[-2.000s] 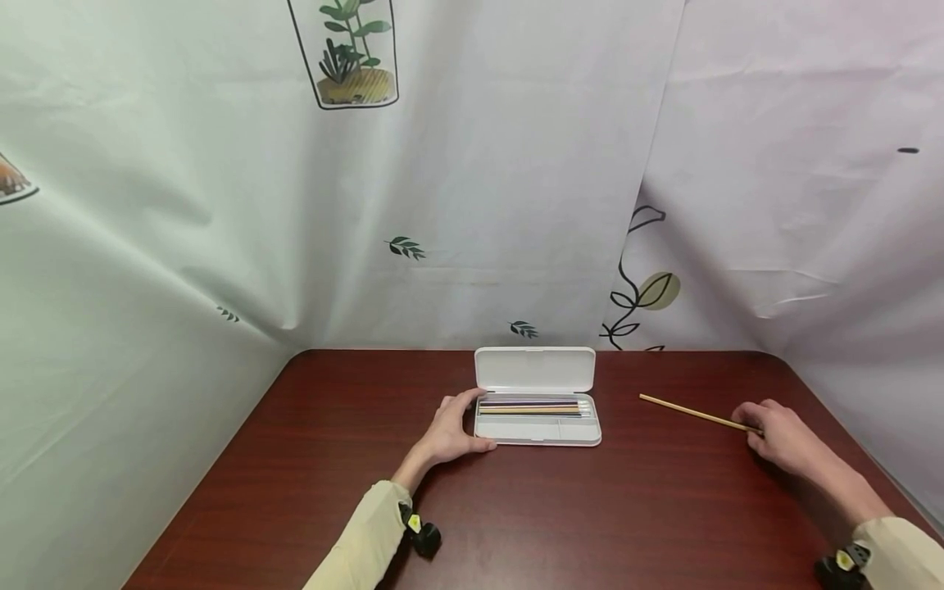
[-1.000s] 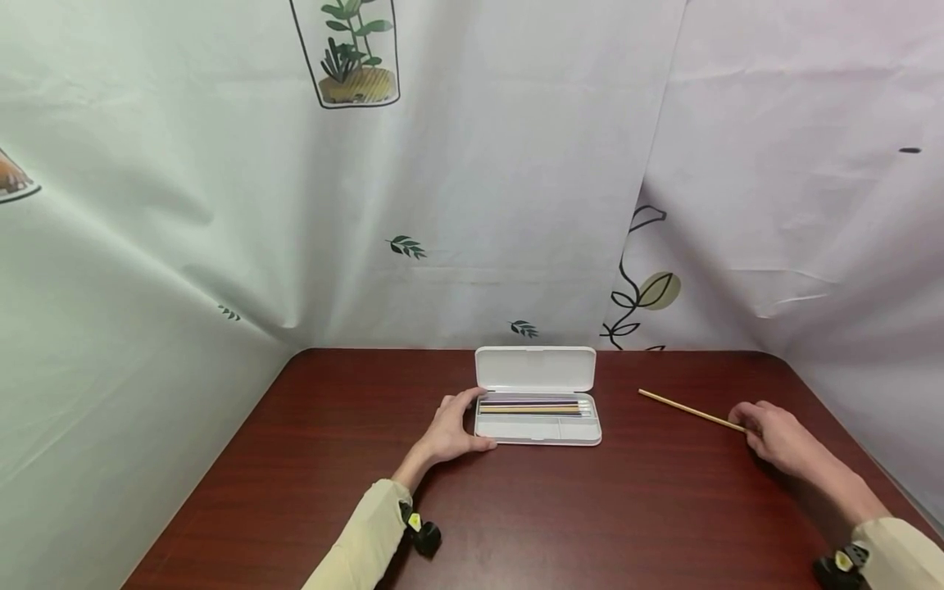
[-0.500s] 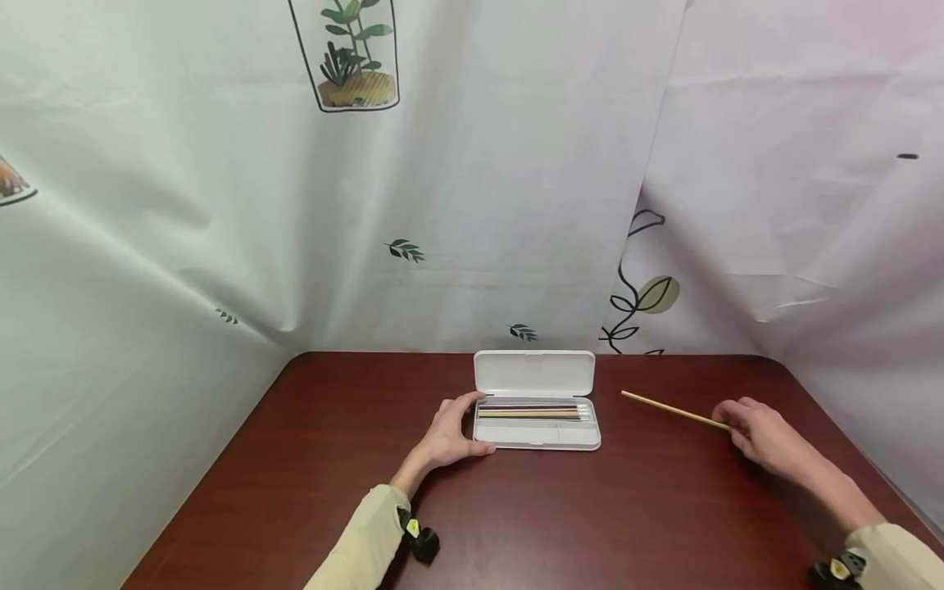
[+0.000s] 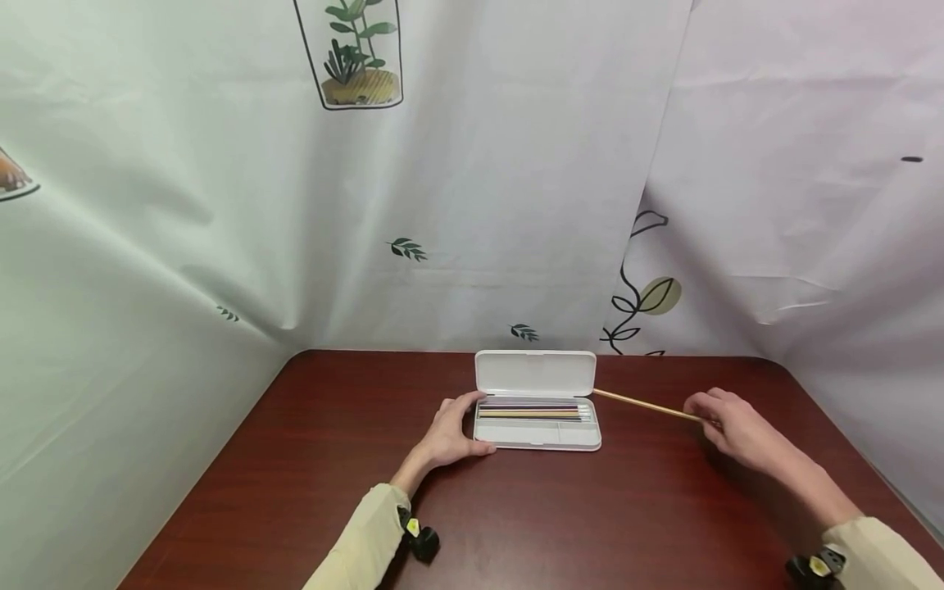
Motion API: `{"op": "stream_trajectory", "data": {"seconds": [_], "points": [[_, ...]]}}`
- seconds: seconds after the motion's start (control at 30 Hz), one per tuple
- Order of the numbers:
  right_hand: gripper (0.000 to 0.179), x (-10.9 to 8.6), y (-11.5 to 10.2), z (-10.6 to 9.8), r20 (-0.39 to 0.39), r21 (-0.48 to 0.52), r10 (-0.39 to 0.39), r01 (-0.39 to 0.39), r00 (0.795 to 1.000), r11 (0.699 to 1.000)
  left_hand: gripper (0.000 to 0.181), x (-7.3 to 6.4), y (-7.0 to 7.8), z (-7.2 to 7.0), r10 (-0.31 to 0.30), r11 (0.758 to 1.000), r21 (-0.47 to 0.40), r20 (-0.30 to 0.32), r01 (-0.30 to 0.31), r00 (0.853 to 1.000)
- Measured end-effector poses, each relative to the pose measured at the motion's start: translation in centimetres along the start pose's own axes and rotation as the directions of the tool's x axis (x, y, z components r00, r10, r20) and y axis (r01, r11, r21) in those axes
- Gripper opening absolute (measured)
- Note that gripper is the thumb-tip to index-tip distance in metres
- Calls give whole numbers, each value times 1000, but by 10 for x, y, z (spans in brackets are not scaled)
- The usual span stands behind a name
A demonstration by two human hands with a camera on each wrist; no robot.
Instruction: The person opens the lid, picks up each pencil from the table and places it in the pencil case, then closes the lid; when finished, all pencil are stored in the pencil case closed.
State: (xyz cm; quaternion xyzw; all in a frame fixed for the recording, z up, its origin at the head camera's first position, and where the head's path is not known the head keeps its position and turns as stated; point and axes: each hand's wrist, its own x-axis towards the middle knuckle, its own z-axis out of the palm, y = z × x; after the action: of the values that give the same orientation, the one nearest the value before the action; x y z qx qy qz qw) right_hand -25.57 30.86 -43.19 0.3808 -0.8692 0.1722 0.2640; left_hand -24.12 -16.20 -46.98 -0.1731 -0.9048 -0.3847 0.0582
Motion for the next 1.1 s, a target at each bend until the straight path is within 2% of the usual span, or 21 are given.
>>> {"op": "stream_trajectory", "data": {"seconds": [0.73, 1.1], "points": [[38, 49, -38, 31, 60, 112, -25, 19, 998, 994, 87, 0, 1, -1, 1, 1000, 4, 1, -1, 1000], [33, 72, -51, 53, 89, 104, -43, 33, 995, 994, 87, 0, 0, 1, -1, 1000, 20, 1, 1, 1000]]}}
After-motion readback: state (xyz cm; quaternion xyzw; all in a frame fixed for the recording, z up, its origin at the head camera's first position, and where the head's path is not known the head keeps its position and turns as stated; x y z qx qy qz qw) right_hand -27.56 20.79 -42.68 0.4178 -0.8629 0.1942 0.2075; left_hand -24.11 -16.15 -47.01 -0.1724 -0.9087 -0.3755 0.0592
